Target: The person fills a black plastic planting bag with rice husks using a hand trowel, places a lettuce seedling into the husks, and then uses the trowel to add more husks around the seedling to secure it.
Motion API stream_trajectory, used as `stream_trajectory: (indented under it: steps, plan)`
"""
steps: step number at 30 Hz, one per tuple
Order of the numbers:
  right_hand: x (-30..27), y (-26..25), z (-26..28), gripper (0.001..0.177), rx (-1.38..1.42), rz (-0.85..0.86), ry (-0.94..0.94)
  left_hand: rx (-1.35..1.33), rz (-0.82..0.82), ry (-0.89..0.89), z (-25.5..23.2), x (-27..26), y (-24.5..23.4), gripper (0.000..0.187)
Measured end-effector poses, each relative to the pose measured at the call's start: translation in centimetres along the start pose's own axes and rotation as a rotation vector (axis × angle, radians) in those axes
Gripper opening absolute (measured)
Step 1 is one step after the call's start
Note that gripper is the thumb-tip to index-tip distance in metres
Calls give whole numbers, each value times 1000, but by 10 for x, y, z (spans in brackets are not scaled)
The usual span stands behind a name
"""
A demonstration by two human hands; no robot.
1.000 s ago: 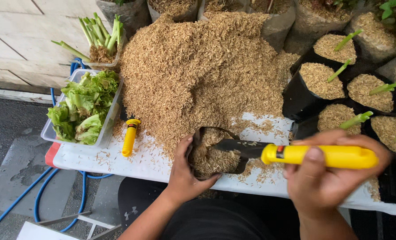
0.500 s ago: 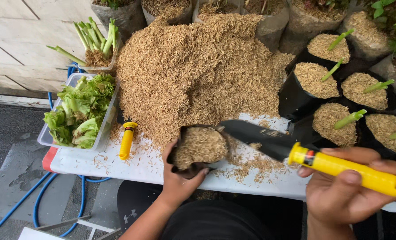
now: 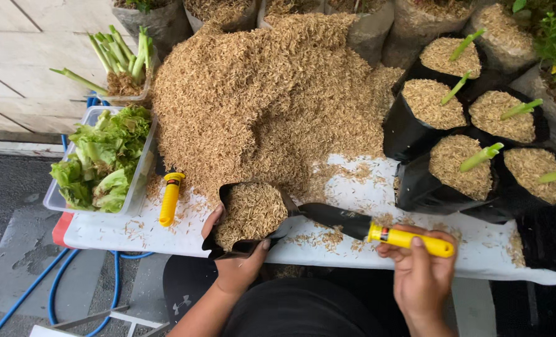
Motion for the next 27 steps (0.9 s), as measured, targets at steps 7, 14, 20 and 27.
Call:
stream_trajectory:
  steps: [7, 14, 20, 27]
  plan:
    - [-7, 14, -14, 23, 104, -78, 179, -122, 78, 10, 10, -3, 4, 102]
    - [7, 70, -23, 26, 181, -118, 302, -189, 164, 37, 7, 1, 5, 102]
    - [20, 117, -44, 25, 242, -64, 309, -193, 250, 43, -11, 11, 11, 103]
    - [38, 126, -37, 24, 232, -58, 259, -72, 372, 119, -48, 29, 16, 102]
Point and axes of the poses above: each hand's wrist, its own x-axis towards the middle knuckle, its own y-axis out of the palm, z = x × y, the point moved 2 cm from there along x, towards the middle knuckle, and after that the axes turned 12 degrees about -y, right-handed, at the moved point
